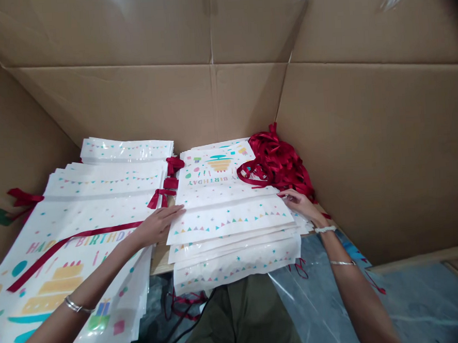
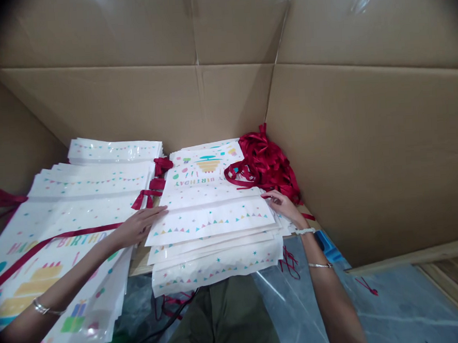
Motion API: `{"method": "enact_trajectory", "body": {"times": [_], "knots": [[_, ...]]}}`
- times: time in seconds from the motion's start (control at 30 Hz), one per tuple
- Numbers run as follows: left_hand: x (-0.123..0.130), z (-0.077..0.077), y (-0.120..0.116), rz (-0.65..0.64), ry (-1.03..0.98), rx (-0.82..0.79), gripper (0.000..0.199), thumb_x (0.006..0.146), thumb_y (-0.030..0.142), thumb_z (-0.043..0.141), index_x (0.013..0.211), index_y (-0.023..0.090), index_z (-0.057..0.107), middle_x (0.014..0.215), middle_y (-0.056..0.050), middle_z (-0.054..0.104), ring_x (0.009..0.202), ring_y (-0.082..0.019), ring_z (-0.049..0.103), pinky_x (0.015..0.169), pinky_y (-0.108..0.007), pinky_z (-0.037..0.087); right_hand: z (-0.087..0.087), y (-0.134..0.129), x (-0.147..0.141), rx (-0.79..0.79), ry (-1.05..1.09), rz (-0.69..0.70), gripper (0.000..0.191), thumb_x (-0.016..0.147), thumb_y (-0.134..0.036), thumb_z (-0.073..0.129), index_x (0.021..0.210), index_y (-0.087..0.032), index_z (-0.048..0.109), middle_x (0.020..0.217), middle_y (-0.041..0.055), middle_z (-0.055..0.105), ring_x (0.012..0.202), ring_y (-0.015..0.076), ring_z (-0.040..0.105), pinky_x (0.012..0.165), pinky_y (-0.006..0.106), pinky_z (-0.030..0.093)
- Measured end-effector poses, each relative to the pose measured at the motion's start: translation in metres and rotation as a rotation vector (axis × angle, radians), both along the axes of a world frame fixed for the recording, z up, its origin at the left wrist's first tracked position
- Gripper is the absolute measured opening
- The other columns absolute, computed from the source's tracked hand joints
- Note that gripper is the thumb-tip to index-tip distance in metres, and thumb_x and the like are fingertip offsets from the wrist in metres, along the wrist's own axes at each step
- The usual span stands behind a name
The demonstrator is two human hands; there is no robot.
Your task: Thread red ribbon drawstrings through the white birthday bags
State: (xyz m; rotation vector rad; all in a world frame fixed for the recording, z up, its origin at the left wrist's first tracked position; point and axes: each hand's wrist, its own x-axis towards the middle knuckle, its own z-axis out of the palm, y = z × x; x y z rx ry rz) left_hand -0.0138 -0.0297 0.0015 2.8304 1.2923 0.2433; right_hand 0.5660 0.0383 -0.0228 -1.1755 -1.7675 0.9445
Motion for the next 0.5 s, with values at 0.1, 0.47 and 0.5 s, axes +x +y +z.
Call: {"method": "enact_trajectory", "body": {"times": [0.1, 0.47, 0.5], "knots": [[-0.011, 0.006, -0.004, -0.011, -0.012, -0.054, 0.065, 0.093, 0.015, 0.044, 0.156, 0.028, 0.052, 0.16, -0.007, 0.051, 0.145, -0.026, 0.05, 0.117, -0.043, 0.043, 0.008, -0.012, -0.006, 0.101, -0.053, 0.004, 0.036, 0.086, -0.049, 0.072, 0.113, -0.026, 0.078, 0.117, 0.0087, 0.067, 0.114, 0.0259, 0.062, 0.103, 0.04, 0.048], [-0.024, 0.069, -0.036, 0.474, -0.489, 0.108, 0.045, 0.099, 0.05, 0.04, 0.101, 0.022, 0.076, 0.109, -0.006, 0.079, 0.106, -0.029, 0.07, 0.098, -0.042, 0.055, 0.101, -0.061, -0.041, 0.38, 0.01, -0.155, 0.019, 0.088, -0.044, 0.073, 0.086, -0.027, 0.08, 0.097, 0.0088, 0.07, 0.092, 0.0259, 0.064, 0.089, 0.042, 0.051], [-0.033, 0.09, -0.038, 0.622, -0.545, 0.207, 0.047, 0.099, 0.052, 0.041, 0.098, 0.021, 0.076, 0.104, -0.004, 0.078, 0.106, -0.03, 0.07, 0.097, -0.043, 0.055, 0.124, -0.068, -0.041, 0.427, 0.025, -0.18, 0.018, 0.087, -0.044, 0.075, 0.084, -0.026, 0.078, 0.093, 0.0074, 0.069, 0.089, 0.0242, 0.063, 0.086, 0.041, 0.052]]}}
